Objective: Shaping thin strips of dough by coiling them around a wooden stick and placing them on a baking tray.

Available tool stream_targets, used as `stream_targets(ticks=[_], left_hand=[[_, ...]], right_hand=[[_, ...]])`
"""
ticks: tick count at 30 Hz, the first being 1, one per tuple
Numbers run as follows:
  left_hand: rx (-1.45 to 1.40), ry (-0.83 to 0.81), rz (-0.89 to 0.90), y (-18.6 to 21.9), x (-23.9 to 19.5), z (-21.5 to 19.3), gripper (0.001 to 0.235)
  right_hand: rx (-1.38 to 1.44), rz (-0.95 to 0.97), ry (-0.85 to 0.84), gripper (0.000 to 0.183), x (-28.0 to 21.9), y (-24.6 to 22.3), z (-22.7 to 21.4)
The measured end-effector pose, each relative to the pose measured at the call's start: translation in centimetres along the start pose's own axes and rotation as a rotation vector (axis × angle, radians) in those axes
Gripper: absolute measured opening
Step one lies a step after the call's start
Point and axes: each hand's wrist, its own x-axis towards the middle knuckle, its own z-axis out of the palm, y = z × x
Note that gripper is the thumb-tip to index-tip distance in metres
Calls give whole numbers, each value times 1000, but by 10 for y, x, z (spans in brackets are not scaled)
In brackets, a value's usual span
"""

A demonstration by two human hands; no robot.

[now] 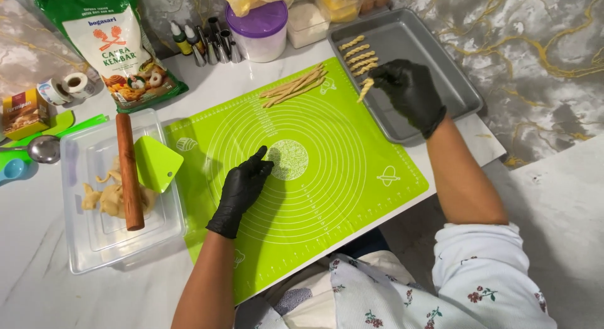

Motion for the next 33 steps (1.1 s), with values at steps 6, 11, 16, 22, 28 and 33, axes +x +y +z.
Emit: stream_targets(ticks=[6,11,16,22,28,33], left_hand=[[40,-68,-91,1,6,-3,54],[43,-82,-148,11,4,-6,55],[33,-69,-116,8,4,-6,53],[61,-96,-146,18,3,-9,55],[65,-102,-129,12,5,-9,55],[31,-102,-120,11,5,-8,55]], right_hand=[[-128,-128,117,14,39,59,1],[65,115,79,12,61,106,40],[356,446,65,7,65,146,57],[358,564,38,12,63,172,57],[356,566,62,17,68,194,48],[403,267,138,14,82,142,50]])
